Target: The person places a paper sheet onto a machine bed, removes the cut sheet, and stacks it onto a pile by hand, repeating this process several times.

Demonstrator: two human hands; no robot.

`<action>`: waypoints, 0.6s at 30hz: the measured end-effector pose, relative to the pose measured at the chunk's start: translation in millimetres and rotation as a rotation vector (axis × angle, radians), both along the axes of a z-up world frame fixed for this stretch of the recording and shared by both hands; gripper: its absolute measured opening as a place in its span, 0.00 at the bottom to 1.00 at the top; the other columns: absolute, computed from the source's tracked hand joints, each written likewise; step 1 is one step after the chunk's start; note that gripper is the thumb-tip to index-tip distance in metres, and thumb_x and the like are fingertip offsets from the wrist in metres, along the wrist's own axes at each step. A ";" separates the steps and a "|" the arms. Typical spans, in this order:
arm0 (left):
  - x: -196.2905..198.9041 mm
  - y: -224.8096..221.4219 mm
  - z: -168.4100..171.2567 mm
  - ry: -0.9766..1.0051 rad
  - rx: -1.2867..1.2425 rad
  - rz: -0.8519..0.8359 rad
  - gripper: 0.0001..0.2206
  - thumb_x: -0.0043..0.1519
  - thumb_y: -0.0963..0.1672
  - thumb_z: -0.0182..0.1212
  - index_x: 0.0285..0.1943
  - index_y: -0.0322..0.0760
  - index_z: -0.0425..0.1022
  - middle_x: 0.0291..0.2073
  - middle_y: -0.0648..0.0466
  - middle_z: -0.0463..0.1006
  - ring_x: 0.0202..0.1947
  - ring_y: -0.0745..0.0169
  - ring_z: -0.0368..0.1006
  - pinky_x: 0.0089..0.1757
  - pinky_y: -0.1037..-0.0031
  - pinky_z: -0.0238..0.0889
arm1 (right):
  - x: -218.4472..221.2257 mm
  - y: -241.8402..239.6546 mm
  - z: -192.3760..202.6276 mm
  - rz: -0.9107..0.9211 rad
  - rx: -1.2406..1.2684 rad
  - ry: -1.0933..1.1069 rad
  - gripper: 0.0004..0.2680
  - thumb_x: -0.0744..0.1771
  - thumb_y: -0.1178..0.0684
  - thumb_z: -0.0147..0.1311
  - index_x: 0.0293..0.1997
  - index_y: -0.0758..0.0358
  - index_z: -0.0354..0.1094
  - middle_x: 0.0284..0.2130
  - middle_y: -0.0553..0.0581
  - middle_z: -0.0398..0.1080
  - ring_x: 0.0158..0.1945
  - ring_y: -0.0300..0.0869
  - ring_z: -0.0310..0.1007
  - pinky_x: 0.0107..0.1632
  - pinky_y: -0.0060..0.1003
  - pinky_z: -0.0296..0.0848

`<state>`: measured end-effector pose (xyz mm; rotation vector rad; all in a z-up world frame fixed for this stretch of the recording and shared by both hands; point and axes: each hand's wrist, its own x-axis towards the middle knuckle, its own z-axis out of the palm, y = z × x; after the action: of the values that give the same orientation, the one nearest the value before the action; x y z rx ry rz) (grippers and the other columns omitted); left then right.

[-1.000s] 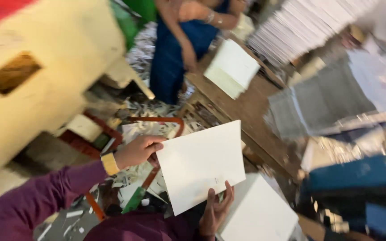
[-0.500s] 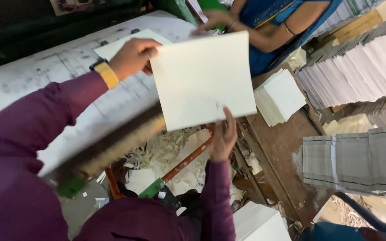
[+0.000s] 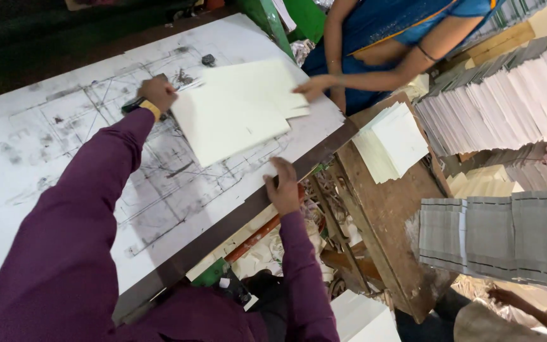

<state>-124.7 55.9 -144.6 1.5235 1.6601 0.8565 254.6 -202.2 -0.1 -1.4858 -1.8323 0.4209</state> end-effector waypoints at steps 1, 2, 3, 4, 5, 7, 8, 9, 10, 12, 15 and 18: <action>-10.5 15.7 -35.4 0.321 0.110 0.053 0.05 0.57 0.46 0.71 0.38 0.47 0.87 0.35 0.50 0.85 0.35 0.51 0.81 0.43 0.62 0.75 | -1.8 -10.2 0.6 0.095 0.192 -0.132 0.15 0.66 0.63 0.58 0.59 0.64 0.68 0.57 0.63 0.70 0.62 0.57 0.68 0.62 0.48 0.71; -20.4 18.5 -38.6 0.319 0.113 0.046 0.05 0.57 0.46 0.71 0.38 0.47 0.87 0.35 0.50 0.85 0.35 0.51 0.81 0.43 0.62 0.75 | -5.7 -15.4 2.0 0.087 0.193 -0.134 0.15 0.66 0.63 0.58 0.59 0.64 0.68 0.57 0.63 0.70 0.62 0.57 0.68 0.62 0.48 0.71; -29.8 21.4 -41.7 0.304 0.064 0.168 0.03 0.56 0.47 0.71 0.36 0.50 0.87 0.33 0.51 0.85 0.35 0.49 0.81 0.43 0.62 0.74 | -9.3 -20.5 3.6 0.054 0.169 -0.109 0.13 0.65 0.63 0.58 0.57 0.63 0.70 0.57 0.61 0.70 0.62 0.57 0.69 0.62 0.47 0.70; -38.9 22.8 -45.9 0.288 0.013 0.289 0.02 0.55 0.47 0.70 0.33 0.54 0.86 0.32 0.52 0.84 0.35 0.47 0.81 0.44 0.62 0.74 | -13.1 -27.5 4.5 0.019 0.143 -0.083 0.12 0.65 0.62 0.58 0.54 0.62 0.72 0.57 0.60 0.70 0.62 0.56 0.69 0.63 0.47 0.70; -38.5 17.5 -39.2 0.287 0.012 0.279 0.02 0.55 0.47 0.70 0.33 0.54 0.86 0.32 0.52 0.84 0.35 0.47 0.81 0.44 0.62 0.74 | -13.7 -34.3 2.6 0.010 0.141 -0.084 0.12 0.65 0.62 0.58 0.54 0.62 0.72 0.57 0.60 0.70 0.62 0.56 0.69 0.63 0.47 0.70; -42.4 14.5 -19.5 0.275 -0.010 0.349 0.04 0.49 0.48 0.75 0.30 0.52 0.86 0.30 0.52 0.83 0.34 0.48 0.80 0.43 0.63 0.74 | -18.6 -43.2 -1.3 -0.013 0.172 -0.103 0.08 0.66 0.63 0.57 0.49 0.60 0.75 0.57 0.59 0.72 0.60 0.54 0.70 0.62 0.46 0.71; -42.8 17.8 -24.4 0.276 -0.004 0.330 0.04 0.49 0.48 0.75 0.30 0.52 0.86 0.30 0.52 0.83 0.34 0.48 0.80 0.43 0.63 0.74 | -21.0 -49.2 1.2 -0.033 0.175 -0.103 0.08 0.66 0.63 0.57 0.49 0.60 0.75 0.57 0.59 0.72 0.60 0.54 0.70 0.62 0.46 0.71; -42.8 21.4 -29.4 0.267 -0.014 0.373 0.03 0.51 0.47 0.73 0.31 0.51 0.86 0.31 0.51 0.84 0.34 0.49 0.81 0.43 0.63 0.75 | -23.0 -55.0 3.6 -0.024 0.212 -0.097 0.08 0.66 0.62 0.58 0.50 0.60 0.74 0.56 0.58 0.72 0.61 0.54 0.69 0.63 0.46 0.71; -40.4 24.6 -35.3 0.255 -0.026 0.414 0.03 0.52 0.47 0.72 0.32 0.51 0.86 0.31 0.51 0.84 0.34 0.49 0.81 0.43 0.64 0.76 | -23.8 -61.7 6.3 -0.018 0.248 -0.093 0.08 0.67 0.62 0.58 0.50 0.60 0.74 0.55 0.58 0.72 0.63 0.55 0.68 0.63 0.45 0.71; -62.1 39.0 -76.1 0.348 0.126 0.363 0.03 0.52 0.47 0.73 0.30 0.49 0.86 0.29 0.50 0.84 0.33 0.47 0.80 0.42 0.62 0.75 | -25.2 -90.1 22.6 -0.088 0.110 0.024 0.09 0.67 0.61 0.57 0.51 0.60 0.74 0.55 0.58 0.73 0.61 0.53 0.70 0.60 0.44 0.72; -68.8 30.8 -90.5 0.216 0.283 0.302 0.02 0.53 0.43 0.69 0.32 0.42 0.85 0.31 0.49 0.84 0.33 0.50 0.80 0.40 0.62 0.74 | -10.8 -149.7 38.0 -0.213 -0.018 0.136 0.10 0.66 0.60 0.57 0.53 0.61 0.73 0.54 0.59 0.73 0.60 0.52 0.72 0.59 0.43 0.72; 6.7 12.5 -52.4 -0.037 0.238 0.145 0.04 0.55 0.40 0.64 0.37 0.38 0.83 0.35 0.49 0.84 0.34 0.55 0.81 0.40 0.66 0.74 | 12.5 -219.4 67.7 -0.394 -0.045 0.062 0.11 0.66 0.59 0.58 0.54 0.61 0.73 0.55 0.60 0.72 0.62 0.54 0.70 0.62 0.45 0.69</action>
<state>-118.1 68.3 -197.0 1.5458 1.7054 1.1886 267.1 -421.6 67.6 -1.7932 -1.4436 0.3107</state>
